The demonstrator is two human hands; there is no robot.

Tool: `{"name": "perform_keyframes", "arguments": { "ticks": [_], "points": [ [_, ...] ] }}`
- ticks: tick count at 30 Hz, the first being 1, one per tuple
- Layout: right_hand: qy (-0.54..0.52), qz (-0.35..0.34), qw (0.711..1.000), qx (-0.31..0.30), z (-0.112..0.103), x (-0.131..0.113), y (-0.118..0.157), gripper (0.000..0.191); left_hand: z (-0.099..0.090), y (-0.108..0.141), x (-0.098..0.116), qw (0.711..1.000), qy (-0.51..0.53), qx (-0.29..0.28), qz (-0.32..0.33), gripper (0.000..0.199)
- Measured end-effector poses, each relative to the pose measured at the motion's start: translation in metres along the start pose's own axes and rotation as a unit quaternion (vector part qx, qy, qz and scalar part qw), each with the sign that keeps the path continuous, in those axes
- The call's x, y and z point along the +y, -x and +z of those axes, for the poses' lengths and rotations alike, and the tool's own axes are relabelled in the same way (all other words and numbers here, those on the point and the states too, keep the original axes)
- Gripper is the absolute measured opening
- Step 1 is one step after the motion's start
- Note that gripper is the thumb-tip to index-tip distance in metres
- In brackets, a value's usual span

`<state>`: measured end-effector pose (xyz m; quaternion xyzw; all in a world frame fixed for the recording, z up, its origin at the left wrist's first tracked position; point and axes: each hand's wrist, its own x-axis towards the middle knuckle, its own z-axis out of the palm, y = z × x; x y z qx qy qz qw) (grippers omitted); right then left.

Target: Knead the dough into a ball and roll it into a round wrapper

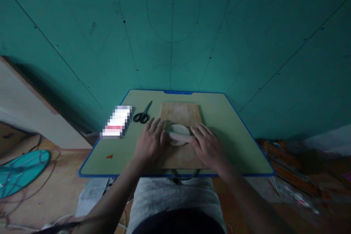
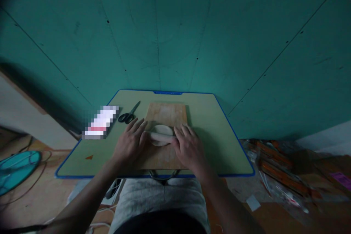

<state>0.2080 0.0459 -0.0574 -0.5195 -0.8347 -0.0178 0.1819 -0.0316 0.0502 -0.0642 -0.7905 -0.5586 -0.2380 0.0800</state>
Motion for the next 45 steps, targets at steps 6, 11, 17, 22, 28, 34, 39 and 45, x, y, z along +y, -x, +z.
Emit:
{"name": "perform_keyframes", "arguments": {
  "ticks": [6,11,17,22,28,34,39,45],
  "points": [
    [-0.032,-0.012,0.999,0.006,0.003,-0.007,0.024,0.054,-0.015,0.038,0.009,0.999,-0.004,0.017,0.033,0.044],
    [-0.027,-0.030,0.999,-0.005,0.002,-0.006,0.029,0.059,-0.015,0.044,0.011,0.999,-0.018,0.003,0.038,0.051],
    [0.005,0.000,0.999,-0.036,-0.007,-0.002,-0.003,0.057,-0.004,0.016,0.001,0.999,-0.012,-0.034,0.007,0.059],
    [0.021,0.049,0.996,-0.068,-0.003,0.011,-0.043,0.058,0.002,-0.026,-0.002,0.997,-0.055,-0.053,-0.029,0.058],
    [-0.023,0.049,0.995,-0.087,0.016,0.040,-0.079,0.043,0.015,-0.063,-0.006,0.995,-0.080,-0.037,-0.045,0.054],
    [-0.003,0.137,0.986,-0.096,0.018,0.045,-0.103,0.042,0.023,-0.083,-0.010,0.995,-0.074,-0.037,-0.054,0.052],
    [0.009,0.130,0.988,-0.080,0.015,0.035,-0.090,0.040,0.013,-0.059,-0.005,0.997,-0.063,-0.044,-0.029,0.048],
    [0.015,0.114,0.993,-0.039,0.007,0.025,-0.063,0.034,-0.012,0.009,0.015,0.998,-0.039,-0.026,0.049,0.041]
  ]
}}
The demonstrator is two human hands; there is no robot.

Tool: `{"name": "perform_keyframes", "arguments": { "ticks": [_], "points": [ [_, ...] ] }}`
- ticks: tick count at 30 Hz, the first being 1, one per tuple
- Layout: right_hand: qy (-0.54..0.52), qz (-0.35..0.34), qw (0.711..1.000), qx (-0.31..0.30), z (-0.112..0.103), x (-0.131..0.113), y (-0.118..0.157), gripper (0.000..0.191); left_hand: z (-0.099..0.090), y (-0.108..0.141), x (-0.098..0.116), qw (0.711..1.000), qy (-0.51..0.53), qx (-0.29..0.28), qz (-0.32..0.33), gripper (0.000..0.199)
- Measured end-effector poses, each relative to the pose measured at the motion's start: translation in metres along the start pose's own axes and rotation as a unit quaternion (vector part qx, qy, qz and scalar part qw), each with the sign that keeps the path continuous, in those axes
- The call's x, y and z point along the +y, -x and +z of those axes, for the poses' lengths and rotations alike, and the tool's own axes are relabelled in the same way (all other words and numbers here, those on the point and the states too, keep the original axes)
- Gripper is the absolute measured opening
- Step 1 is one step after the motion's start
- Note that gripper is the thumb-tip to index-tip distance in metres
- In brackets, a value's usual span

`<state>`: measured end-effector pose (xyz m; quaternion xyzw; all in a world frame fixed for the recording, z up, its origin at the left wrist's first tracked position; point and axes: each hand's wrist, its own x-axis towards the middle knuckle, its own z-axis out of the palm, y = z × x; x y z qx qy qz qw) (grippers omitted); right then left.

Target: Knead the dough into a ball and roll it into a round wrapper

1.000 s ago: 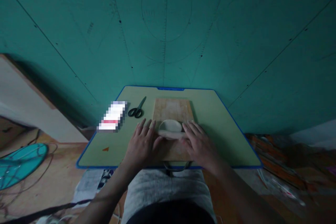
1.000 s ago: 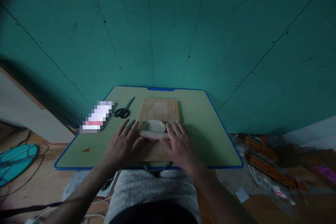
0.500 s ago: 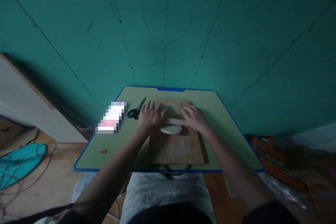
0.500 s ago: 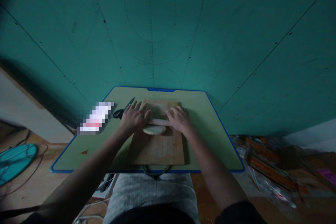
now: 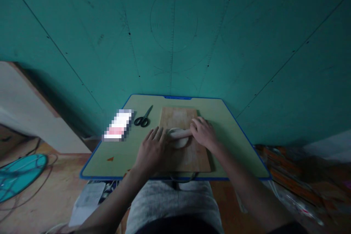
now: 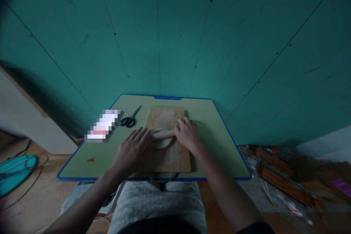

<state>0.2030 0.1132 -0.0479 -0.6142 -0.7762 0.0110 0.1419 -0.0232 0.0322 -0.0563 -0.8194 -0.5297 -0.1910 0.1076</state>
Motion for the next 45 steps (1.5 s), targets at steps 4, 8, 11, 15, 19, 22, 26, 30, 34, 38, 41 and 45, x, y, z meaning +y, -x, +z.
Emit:
{"name": "perform_keyframes", "arguments": {
  "ticks": [4,8,11,15,19,22,26,30,34,38,41,45],
  "points": [
    [-0.013,-0.008,1.000,-0.015,-0.003,-0.005,0.000,0.034,-0.012,0.034,0.031,0.999,0.023,0.006,0.037,0.056],
    [-0.015,-0.082,0.996,0.024,0.002,-0.014,-0.011,0.036,-0.010,0.051,0.055,0.997,0.022,0.017,0.066,0.058],
    [-0.024,-0.130,0.991,0.016,0.006,-0.025,-0.023,0.036,-0.003,0.057,0.059,0.998,0.023,0.006,0.052,0.058],
    [-0.041,-0.187,0.981,-0.017,0.010,-0.050,-0.042,0.034,0.005,0.064,0.056,0.999,0.024,0.011,0.038,0.063],
    [-0.046,-0.218,0.973,-0.059,0.016,-0.077,-0.060,0.031,0.004,0.068,0.055,0.999,0.035,0.018,-0.014,0.068],
    [-0.046,-0.222,0.971,-0.079,0.021,-0.090,-0.067,0.032,-0.001,0.067,0.054,0.996,0.067,0.014,-0.049,0.069],
    [-0.043,-0.188,0.976,-0.104,0.024,-0.100,-0.073,0.035,-0.004,0.069,0.049,0.994,0.087,0.023,-0.055,0.070],
    [-0.055,-0.156,0.979,-0.119,0.025,-0.108,-0.076,0.032,-0.007,0.066,0.040,0.992,0.111,0.015,-0.055,0.072],
    [-0.100,-0.135,0.982,-0.084,0.026,-0.104,-0.069,0.034,-0.011,0.051,0.035,0.988,0.127,-0.038,-0.078,0.073],
    [-0.176,-0.143,0.974,-0.025,0.023,-0.069,-0.042,0.045,-0.012,0.036,0.021,0.973,0.197,-0.051,-0.112,0.083],
    [-0.224,-0.179,0.957,-0.032,0.015,-0.034,-0.014,0.053,-0.011,0.037,0.003,0.958,0.249,-0.019,-0.138,0.076],
    [-0.224,-0.225,0.942,-0.107,0.006,-0.014,0.020,0.076,-0.014,0.043,-0.013,0.948,0.248,0.063,-0.190,0.061]
  ]
}}
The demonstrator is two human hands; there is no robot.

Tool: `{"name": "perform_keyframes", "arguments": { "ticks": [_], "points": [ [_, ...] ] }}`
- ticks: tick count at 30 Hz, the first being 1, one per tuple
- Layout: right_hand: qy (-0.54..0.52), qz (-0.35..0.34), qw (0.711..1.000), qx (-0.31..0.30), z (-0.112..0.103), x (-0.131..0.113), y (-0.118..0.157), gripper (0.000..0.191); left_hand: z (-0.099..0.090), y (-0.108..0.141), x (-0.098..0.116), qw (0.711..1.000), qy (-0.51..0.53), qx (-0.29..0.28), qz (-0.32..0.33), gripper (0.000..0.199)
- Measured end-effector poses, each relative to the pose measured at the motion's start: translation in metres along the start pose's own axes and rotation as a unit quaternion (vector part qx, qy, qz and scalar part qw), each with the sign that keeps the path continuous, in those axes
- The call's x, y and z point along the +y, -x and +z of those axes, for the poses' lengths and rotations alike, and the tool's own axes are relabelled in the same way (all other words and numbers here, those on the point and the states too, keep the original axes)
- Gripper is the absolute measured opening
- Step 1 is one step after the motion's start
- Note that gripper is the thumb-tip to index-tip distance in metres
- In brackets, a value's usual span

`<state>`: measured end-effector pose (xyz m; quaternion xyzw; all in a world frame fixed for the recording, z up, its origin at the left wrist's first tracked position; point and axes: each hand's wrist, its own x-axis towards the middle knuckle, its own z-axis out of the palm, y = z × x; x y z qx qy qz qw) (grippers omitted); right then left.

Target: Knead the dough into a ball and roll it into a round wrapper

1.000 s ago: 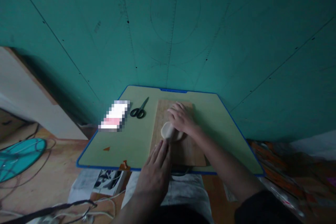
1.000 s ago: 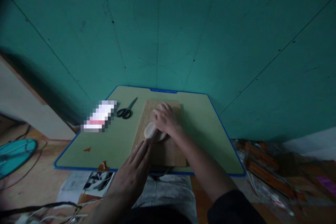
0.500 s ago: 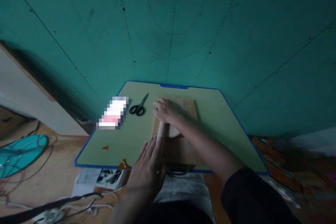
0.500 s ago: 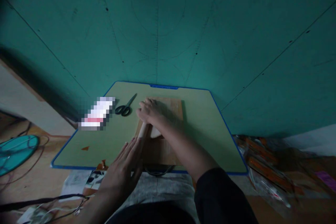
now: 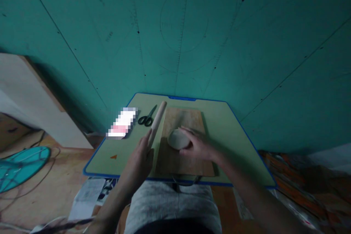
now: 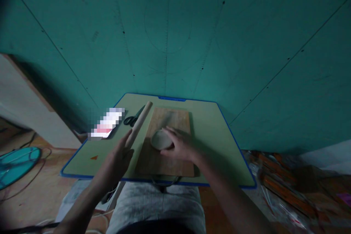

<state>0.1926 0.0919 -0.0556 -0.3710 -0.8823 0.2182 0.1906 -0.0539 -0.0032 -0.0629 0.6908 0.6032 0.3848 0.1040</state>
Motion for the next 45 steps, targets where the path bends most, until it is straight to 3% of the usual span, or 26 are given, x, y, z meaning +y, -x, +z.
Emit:
{"name": "perform_keyframes", "arguments": {
  "ticks": [3,6,8,11,14,17,20,25,29,34,41,45],
  "points": [
    [0.004,0.037,0.999,0.025,0.006,-0.010,0.009,0.077,-0.006,0.001,0.001,1.000,0.002,0.021,-0.008,0.057],
    [0.007,0.082,0.994,0.066,0.007,-0.015,0.013,0.081,-0.016,0.001,0.002,1.000,-0.005,-0.002,-0.009,0.057],
    [-0.002,0.072,0.992,0.099,0.002,-0.014,0.019,0.078,-0.025,-0.002,0.001,0.999,-0.016,-0.027,0.009,0.058],
    [-0.017,0.040,0.977,0.208,-0.013,-0.012,0.032,0.062,-0.035,-0.013,0.000,0.992,-0.035,-0.084,0.090,0.056],
    [-0.029,0.036,0.956,0.290,-0.022,-0.012,0.043,0.060,-0.034,-0.028,0.001,0.973,-0.042,-0.136,0.184,0.056],
    [-0.021,0.041,0.970,0.239,-0.018,-0.013,0.050,0.041,-0.022,-0.045,0.001,0.960,-0.067,-0.155,0.224,0.058],
    [0.015,0.048,0.982,0.184,-0.005,-0.016,0.052,0.023,-0.010,-0.058,-0.005,0.953,-0.135,-0.164,0.217,0.055],
    [0.098,0.072,0.970,0.211,0.012,-0.021,0.054,0.026,0.001,-0.071,-0.004,0.936,-0.191,-0.189,0.226,0.051],
    [0.150,0.105,0.957,0.225,0.018,-0.029,0.062,0.027,0.016,-0.084,0.010,0.935,-0.216,-0.164,0.229,0.040],
    [0.188,0.105,0.951,0.220,0.021,-0.036,0.070,0.033,0.042,-0.115,0.022,0.938,-0.228,-0.151,0.214,0.040],
    [0.146,0.133,0.950,0.240,0.017,-0.017,0.064,0.034,0.066,-0.153,0.037,0.922,-0.243,-0.203,0.222,0.046],
    [0.134,0.179,0.942,0.250,0.004,-0.001,0.054,0.034,0.081,-0.166,0.037,0.925,-0.243,-0.229,0.182,0.048]
  ]
}}
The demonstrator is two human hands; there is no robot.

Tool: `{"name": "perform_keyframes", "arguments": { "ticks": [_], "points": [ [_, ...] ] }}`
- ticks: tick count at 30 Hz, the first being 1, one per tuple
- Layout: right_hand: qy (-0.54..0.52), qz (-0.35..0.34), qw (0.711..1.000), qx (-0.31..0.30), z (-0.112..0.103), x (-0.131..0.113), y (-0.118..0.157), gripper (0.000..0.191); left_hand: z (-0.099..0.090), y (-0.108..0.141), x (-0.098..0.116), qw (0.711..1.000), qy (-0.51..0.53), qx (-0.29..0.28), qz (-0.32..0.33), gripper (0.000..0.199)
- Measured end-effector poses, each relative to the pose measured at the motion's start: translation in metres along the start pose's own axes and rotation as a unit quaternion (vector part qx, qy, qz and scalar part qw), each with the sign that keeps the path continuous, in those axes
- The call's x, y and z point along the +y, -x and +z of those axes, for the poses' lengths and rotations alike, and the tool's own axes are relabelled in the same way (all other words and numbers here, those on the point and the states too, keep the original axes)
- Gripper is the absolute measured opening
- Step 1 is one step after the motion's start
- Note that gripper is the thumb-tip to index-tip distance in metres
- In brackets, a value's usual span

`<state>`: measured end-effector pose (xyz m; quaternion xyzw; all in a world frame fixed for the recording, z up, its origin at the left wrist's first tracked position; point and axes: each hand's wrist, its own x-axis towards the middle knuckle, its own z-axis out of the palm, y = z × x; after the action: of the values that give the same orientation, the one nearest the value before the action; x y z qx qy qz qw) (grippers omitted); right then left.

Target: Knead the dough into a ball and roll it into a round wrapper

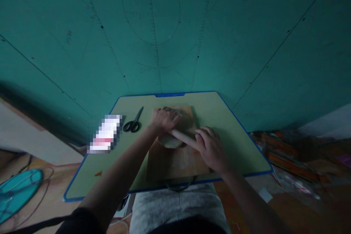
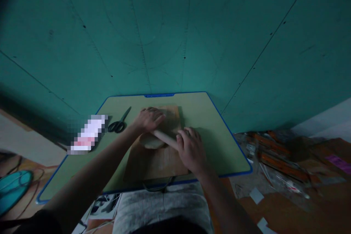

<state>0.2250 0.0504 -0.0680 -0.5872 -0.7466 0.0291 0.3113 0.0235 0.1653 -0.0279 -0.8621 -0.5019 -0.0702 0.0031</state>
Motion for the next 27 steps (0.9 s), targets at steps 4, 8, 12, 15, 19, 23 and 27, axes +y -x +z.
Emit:
{"name": "perform_keyframes", "arguments": {
  "ticks": [4,8,12,15,19,23,27],
  "points": [
    [0.012,0.025,1.000,-0.002,0.001,0.013,-0.021,0.032,0.006,-0.013,-0.002,0.999,0.014,0.008,-0.035,0.048],
    [0.033,0.027,0.999,0.001,0.004,0.016,-0.024,0.029,0.006,-0.011,0.000,0.997,0.015,0.044,-0.064,0.046],
    [0.044,-0.010,0.999,0.008,0.003,-0.005,0.001,0.030,0.004,0.020,-0.001,0.996,0.007,0.073,-0.049,0.040],
    [0.050,-0.038,0.998,-0.019,-0.004,-0.028,0.024,0.027,0.007,0.062,-0.004,0.994,0.000,0.109,-0.025,0.041],
    [0.047,-0.062,0.995,-0.056,-0.013,-0.045,0.032,0.027,0.014,0.120,-0.003,0.992,0.000,0.123,-0.012,0.045],
    [0.066,-0.071,0.993,-0.069,-0.011,-0.041,0.019,0.027,0.019,0.153,0.007,0.993,0.008,0.118,-0.002,0.044],
    [0.078,-0.078,0.991,-0.074,-0.008,-0.034,-0.001,0.027,0.020,0.155,0.015,0.992,0.016,0.118,-0.034,0.046]
  ]
}}
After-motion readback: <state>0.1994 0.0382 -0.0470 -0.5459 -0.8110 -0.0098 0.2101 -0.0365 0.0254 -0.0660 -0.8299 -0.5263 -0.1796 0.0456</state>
